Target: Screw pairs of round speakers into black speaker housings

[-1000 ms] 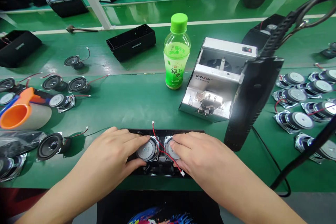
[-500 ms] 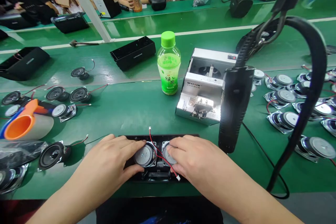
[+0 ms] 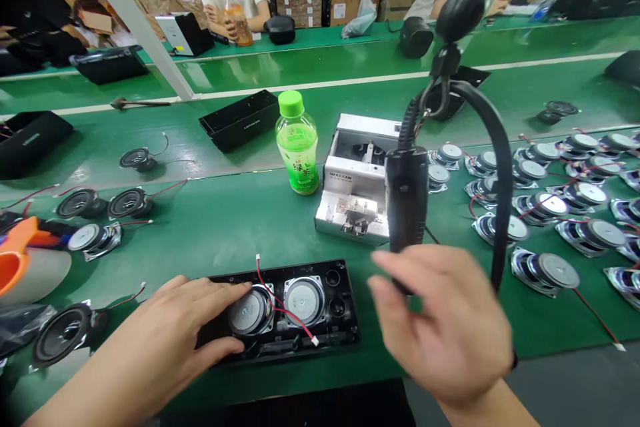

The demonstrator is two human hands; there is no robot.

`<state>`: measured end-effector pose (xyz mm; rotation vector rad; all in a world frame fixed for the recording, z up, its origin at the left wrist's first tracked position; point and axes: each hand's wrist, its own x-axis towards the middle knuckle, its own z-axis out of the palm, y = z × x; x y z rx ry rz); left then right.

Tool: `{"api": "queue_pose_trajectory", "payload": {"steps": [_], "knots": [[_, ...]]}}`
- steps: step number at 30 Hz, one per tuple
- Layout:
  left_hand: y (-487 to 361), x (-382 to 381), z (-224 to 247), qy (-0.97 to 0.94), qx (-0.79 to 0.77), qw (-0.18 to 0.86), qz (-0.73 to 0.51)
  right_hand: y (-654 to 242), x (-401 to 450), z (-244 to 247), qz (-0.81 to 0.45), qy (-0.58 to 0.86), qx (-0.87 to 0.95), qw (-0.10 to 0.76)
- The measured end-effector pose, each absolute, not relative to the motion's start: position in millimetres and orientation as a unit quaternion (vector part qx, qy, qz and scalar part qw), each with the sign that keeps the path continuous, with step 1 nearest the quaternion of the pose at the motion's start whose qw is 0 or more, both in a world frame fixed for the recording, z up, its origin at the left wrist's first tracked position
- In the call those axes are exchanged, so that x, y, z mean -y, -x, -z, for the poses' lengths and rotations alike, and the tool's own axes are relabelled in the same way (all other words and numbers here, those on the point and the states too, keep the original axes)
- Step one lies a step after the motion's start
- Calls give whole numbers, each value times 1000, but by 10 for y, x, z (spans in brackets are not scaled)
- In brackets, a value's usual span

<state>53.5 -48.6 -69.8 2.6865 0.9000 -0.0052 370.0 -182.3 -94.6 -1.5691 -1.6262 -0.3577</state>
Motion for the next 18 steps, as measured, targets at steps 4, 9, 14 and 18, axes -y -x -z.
{"api": "queue_pose_trajectory", "payload": {"steps": [4,9,14,18], "knots": [[-595,485,641,-945,-280,138,-102,-3922,1799,1099,165,700,509,473],[-982,569,722,-967,-188,125,-116,-4155,1678,1118,-86,712,495,491],[-1146,557,887,-978,-175,88,-71,-4278,1642,1095,-199,652,489,544],[-1144,508,925,-979,-167,84,-80,-4256,1682,1070,-255,607,453,600]]}}
